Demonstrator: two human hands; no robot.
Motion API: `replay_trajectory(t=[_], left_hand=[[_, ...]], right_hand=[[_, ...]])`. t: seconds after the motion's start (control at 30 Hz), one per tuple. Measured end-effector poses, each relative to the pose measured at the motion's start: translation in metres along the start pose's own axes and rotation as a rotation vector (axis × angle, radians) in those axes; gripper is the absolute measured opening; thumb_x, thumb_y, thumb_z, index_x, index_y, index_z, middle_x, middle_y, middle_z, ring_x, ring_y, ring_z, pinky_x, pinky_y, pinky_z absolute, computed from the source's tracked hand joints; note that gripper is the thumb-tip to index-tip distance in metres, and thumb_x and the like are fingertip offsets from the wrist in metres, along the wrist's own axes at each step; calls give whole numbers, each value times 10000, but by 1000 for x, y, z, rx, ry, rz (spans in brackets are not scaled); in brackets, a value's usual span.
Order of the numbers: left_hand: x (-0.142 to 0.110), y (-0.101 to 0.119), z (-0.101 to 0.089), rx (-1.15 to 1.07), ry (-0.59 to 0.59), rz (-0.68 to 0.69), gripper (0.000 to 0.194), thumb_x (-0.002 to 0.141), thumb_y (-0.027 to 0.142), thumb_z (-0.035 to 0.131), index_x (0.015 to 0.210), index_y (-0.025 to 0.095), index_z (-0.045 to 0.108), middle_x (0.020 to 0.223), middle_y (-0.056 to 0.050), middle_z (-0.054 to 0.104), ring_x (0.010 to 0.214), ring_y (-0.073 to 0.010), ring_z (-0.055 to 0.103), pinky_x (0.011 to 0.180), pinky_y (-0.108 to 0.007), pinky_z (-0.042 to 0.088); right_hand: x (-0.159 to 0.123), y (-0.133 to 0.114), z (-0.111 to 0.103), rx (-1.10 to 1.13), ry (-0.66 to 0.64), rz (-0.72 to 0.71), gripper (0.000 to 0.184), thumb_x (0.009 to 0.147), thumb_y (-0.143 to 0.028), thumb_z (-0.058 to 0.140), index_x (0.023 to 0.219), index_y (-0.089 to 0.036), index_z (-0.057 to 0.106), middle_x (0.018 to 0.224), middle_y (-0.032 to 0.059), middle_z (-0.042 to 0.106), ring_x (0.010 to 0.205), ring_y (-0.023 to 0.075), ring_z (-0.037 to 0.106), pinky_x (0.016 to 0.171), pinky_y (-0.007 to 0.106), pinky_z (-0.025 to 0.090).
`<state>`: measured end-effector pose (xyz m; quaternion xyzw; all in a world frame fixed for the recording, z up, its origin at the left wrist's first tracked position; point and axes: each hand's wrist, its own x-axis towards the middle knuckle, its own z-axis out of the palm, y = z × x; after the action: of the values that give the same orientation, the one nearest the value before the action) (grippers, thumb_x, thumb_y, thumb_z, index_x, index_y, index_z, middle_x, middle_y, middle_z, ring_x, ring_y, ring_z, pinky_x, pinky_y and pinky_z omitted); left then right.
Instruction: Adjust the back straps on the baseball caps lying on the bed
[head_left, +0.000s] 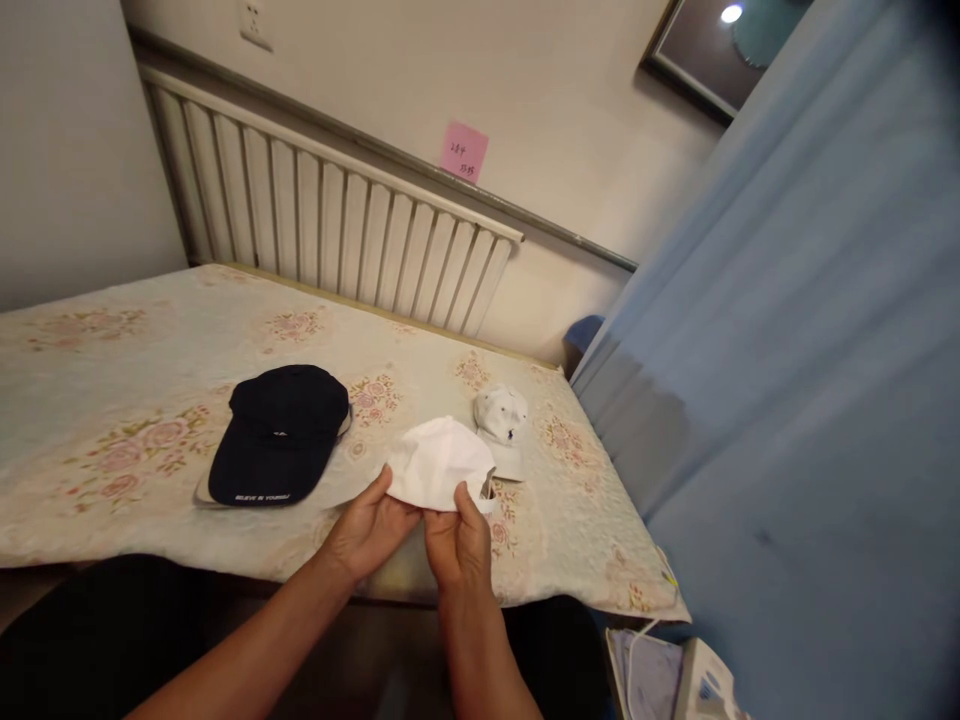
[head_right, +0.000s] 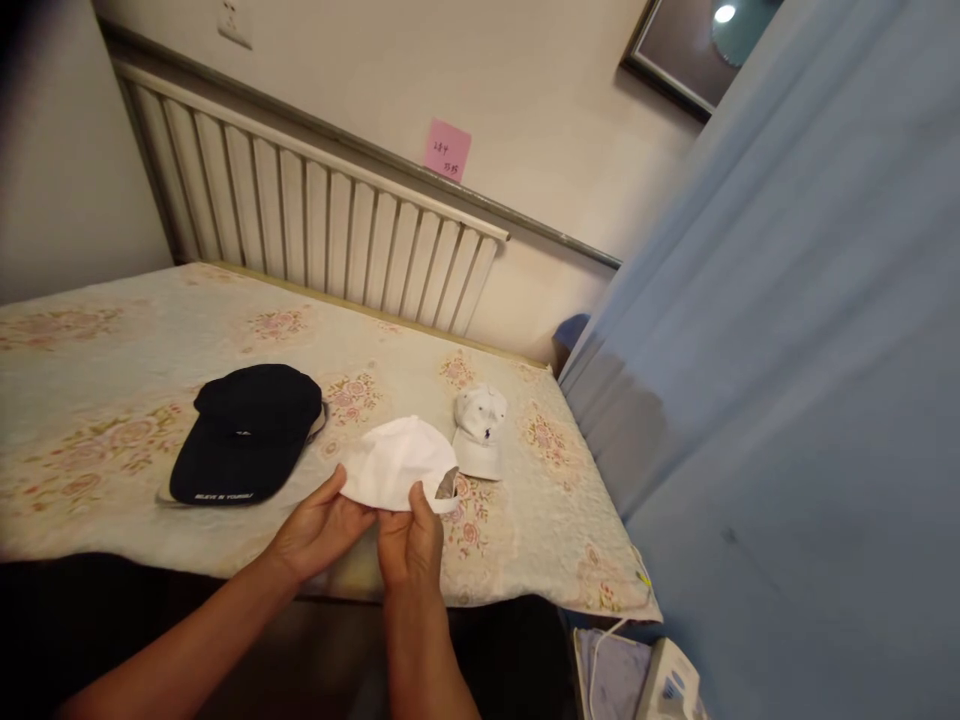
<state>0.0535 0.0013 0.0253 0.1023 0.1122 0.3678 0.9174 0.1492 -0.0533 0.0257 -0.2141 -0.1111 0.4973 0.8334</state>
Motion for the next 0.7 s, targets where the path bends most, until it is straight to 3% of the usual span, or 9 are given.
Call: replay_trajectory(t=[0.13,0.4,0.57,0.7], left_hand=[[9,-3,19,-23,55,42,388,934,191,424,1307,111,491,1050,-90,722,1010,-190,660,1007,-339,453],[14,8,26,-94,69,134,426,958,183,342,1367,99,421,1027,-102,730,987,-190,674,970,-323,494],[14,5,27,-122,98,134,416,965,159,325,1365,87,416,951,-93,748,905,-157,699,913,-269,523],[16,-9,22,-113,64,46,420,962,199,347,1365,106,420,1006,-101,735,949,-181,688,942,-308,508]], right_hand=[[-3,1,-2,9,17,-2,397,786,-171,640,1175,-218,576,1179,46,668,1142,179,590,1072,417,374],[4,-9,-7,4,109,-45,293,799,-204,627,1091,-190,623,1168,59,674,1180,167,561,1075,379,376],[0,-9,-4,4,28,-80,368,819,-285,613,1176,-201,584,1241,60,632,1221,187,527,1089,415,352],[-7,2,2,-73,-6,-87,491,821,-367,607,1276,-208,511,1302,76,584,1217,208,529,1093,448,339]])
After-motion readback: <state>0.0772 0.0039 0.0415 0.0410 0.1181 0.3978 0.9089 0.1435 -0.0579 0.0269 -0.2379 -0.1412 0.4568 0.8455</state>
